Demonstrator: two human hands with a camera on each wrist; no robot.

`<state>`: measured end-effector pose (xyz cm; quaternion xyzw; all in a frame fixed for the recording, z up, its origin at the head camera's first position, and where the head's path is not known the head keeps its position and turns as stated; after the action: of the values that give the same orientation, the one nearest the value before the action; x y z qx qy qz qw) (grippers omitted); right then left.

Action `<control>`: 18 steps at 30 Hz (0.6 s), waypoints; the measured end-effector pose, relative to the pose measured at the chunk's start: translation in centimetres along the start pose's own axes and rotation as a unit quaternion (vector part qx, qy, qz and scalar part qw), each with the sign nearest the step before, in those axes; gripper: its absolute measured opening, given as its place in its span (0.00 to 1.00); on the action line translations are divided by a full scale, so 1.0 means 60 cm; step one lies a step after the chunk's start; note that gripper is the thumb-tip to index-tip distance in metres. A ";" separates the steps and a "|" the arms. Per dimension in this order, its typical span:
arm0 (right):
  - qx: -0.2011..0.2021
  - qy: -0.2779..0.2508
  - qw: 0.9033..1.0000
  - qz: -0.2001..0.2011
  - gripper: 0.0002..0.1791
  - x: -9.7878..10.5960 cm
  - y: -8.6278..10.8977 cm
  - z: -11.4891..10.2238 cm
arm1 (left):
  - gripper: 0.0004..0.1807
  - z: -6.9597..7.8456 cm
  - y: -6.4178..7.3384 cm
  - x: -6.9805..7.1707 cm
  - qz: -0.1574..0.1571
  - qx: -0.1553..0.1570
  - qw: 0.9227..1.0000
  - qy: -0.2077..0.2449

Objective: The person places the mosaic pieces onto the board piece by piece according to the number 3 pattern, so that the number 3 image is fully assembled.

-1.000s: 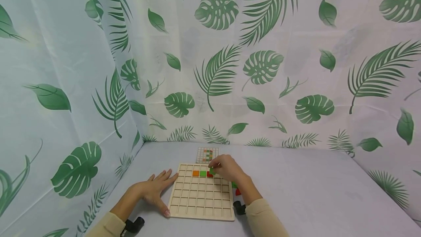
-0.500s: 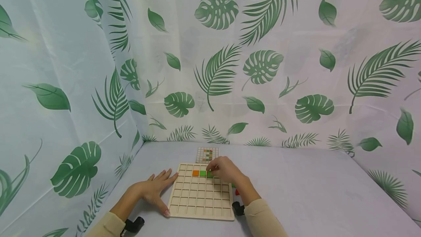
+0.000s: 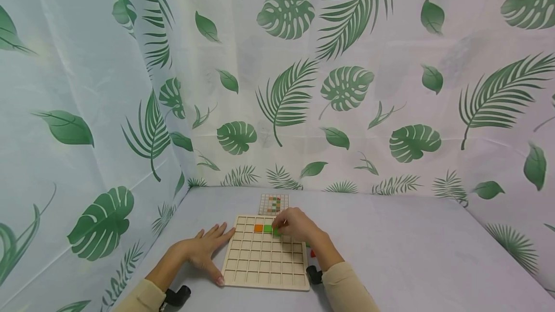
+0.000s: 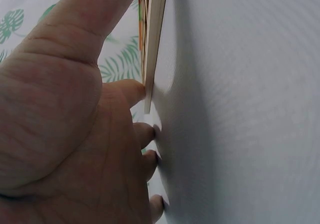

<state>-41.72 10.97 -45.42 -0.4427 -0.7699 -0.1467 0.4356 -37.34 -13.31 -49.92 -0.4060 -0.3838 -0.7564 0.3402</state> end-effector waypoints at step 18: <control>0.002 0.020 1.000 -0.022 0.06 -0.008 0.001 -0.001 | 0.75 0.001 -0.001 -0.001 0.003 -0.002 1.000 -0.004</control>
<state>-41.53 10.71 -45.81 -0.4216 -0.7708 -0.1637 0.4487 -37.34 -13.21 -49.96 -0.4104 -0.3827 -0.7547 0.3400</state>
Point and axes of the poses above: each hand's wrist, its own y-axis away from the middle knuckle, its own x-axis out of the back of the hand, z = x × y, the point moved 8 cm from there along -y, towards the middle knuckle, and after that the axes turned 3 degrees about y, right-handed, at the moved point
